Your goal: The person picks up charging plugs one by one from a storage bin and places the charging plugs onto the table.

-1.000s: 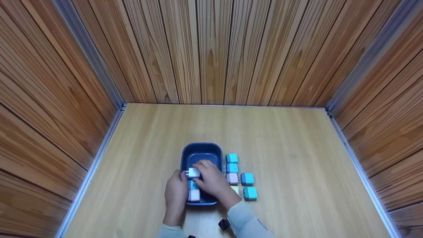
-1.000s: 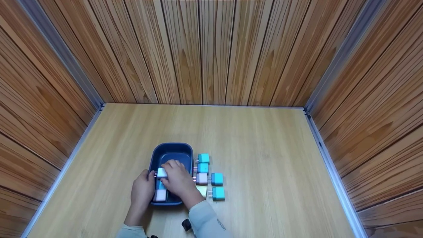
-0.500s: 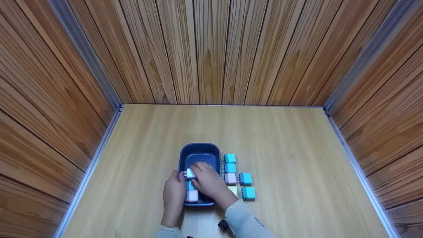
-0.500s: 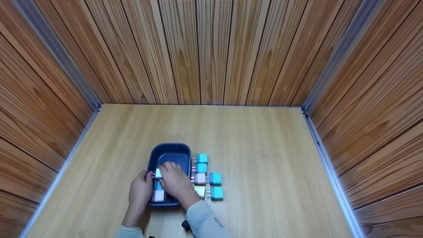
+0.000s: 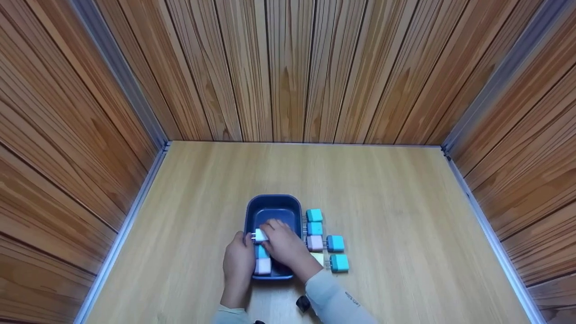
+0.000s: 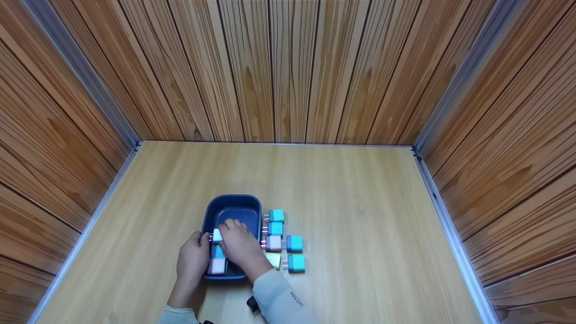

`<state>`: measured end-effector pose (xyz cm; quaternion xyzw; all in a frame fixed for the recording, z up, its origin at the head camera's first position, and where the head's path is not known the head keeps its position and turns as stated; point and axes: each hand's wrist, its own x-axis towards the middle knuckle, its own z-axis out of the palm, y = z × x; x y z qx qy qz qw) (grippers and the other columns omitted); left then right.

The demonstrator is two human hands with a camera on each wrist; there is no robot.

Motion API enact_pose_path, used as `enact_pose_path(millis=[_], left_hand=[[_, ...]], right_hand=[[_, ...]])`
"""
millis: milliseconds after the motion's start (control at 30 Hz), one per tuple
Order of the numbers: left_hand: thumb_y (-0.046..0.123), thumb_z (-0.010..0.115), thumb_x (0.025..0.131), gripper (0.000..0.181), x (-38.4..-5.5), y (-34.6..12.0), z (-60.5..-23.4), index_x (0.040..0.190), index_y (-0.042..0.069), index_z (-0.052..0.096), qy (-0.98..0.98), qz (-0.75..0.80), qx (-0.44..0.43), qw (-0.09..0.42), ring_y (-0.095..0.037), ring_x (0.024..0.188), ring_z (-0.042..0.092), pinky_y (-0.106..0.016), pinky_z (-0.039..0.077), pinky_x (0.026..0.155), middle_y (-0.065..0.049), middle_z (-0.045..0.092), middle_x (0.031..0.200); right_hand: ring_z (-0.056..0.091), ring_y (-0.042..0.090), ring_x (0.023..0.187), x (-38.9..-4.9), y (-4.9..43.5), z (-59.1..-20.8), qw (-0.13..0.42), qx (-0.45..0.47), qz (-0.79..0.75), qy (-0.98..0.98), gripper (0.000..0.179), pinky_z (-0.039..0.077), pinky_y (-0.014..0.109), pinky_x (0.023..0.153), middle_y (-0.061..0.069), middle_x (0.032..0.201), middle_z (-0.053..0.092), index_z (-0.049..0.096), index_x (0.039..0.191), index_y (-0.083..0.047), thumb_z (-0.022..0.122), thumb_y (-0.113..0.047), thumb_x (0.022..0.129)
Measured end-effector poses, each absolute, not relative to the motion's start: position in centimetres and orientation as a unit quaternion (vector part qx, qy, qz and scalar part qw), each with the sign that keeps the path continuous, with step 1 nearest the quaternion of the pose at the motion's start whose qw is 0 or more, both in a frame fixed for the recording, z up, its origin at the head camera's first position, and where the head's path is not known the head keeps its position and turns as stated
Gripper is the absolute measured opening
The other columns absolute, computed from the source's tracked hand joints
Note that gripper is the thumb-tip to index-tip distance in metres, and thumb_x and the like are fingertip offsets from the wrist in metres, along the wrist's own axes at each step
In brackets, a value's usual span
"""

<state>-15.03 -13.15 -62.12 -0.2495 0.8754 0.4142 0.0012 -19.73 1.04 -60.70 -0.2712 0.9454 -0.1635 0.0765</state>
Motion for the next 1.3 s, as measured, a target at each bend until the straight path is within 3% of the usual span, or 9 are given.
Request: enact_pose_path(millis=[333,600,767,1100,1300], left_hand=[[0.033,0.048,0.108,0.029,-15.0,-12.8,-62.1,0.107,0.009,0.064,0.879,0.407,-0.248,0.0,-0.023,0.07,0.054,-0.035,0.039,0.059,-0.006,0.059,0.079],[0.026,0.052,0.106,0.026,-14.9,-12.8,-62.1,0.109,0.005,0.065,0.891,0.387,-0.237,-0.025,-0.027,0.075,0.064,-0.043,0.046,0.061,-0.011,0.069,0.086],[0.026,0.053,0.105,0.025,-14.9,-12.8,-62.0,0.111,0.005,0.065,0.892,0.385,-0.238,-0.02,-0.027,0.078,0.065,-0.045,0.049,0.065,-0.012,0.07,0.09],[0.026,0.05,0.108,0.034,-14.8,-12.9,-61.9,0.13,0.003,0.062,0.882,0.399,-0.25,0.007,-0.026,0.094,0.068,-0.05,0.055,0.081,-0.015,0.072,0.113],[0.025,0.05,0.107,0.032,-14.9,-12.9,-61.9,0.127,0.004,0.063,0.883,0.398,-0.248,0.001,-0.026,0.093,0.068,-0.048,0.054,0.078,-0.014,0.072,0.111]], right_hand=[[0.051,0.019,0.132,-19.9,1.7,-60.9,0.072,-0.249,-0.198,0.945,0.042,0.042,0.041,0.113,0.001,0.139,0.057,0.057,0.143,-0.018,0.061,-0.033,0.103],[0.055,0.02,0.125,-19.8,2.0,-60.7,0.013,-0.267,-0.203,0.942,0.039,0.045,0.039,0.109,0.003,0.131,0.061,0.063,0.136,-0.013,0.066,-0.026,0.1],[0.054,0.019,0.129,-19.7,2.5,-60.2,0.04,-0.254,-0.227,0.939,0.041,0.044,0.04,0.11,0.0,0.135,0.06,0.06,0.14,-0.017,0.065,-0.029,0.101],[0.051,0.018,0.134,-20.2,4.4,-59.5,0.065,-0.227,-0.268,0.934,0.045,0.044,0.042,0.111,-0.002,0.142,0.055,0.058,0.144,-0.021,0.065,-0.033,0.101],[0.05,0.017,0.135,-20.1,5.5,-59.0,0.067,-0.233,-0.279,0.929,0.044,0.043,0.042,0.111,-0.005,0.142,0.055,0.058,0.144,-0.022,0.065,-0.031,0.102]])
